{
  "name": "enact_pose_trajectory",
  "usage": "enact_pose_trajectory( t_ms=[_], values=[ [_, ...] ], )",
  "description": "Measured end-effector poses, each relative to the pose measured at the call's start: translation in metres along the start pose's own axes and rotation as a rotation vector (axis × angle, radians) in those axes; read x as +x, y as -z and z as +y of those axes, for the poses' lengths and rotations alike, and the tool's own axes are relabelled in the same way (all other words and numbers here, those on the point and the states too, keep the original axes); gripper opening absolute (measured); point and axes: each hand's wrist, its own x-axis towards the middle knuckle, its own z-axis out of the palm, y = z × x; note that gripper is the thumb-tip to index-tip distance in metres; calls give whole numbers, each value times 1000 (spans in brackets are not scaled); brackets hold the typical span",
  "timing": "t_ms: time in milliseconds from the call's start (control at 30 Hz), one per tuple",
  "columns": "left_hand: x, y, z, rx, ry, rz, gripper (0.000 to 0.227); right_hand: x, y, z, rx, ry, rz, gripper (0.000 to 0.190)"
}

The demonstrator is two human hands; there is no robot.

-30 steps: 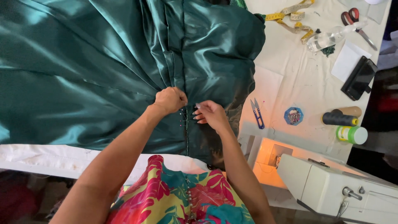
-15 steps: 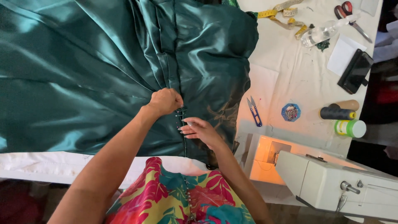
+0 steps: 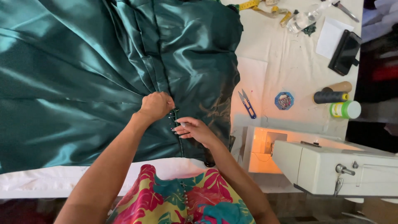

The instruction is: Folding green satin fabric to create pleats and securing them with straight pins on a sewing table.

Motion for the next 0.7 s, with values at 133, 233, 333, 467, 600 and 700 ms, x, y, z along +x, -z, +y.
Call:
enact_pose_trajectory(
  t_ms=[133, 233, 333, 467, 600, 700],
  values=[
    [7, -3, 2, 58, -10, -2, 15, -1, -1, 4, 46, 21, -14, 35],
    [12, -6, 0, 106, -30, -5, 13, -10, -1, 7, 109, 54, -19, 36],
    [10, 2, 4, 83, -24, -29, 13, -27, 0, 14, 183, 54, 26, 33],
    [8, 8, 2, 47, -11, -52, 13, -60, 5, 48, 253, -4, -50, 42],
    [10, 10, -1, 2, -50, -56, 16, -73, 22, 121, 299, -18, -124, 47],
    [9, 9, -9, -63, -91, -53, 18, -78, 24, 158, 291, 70, -228, 44]
  ],
)
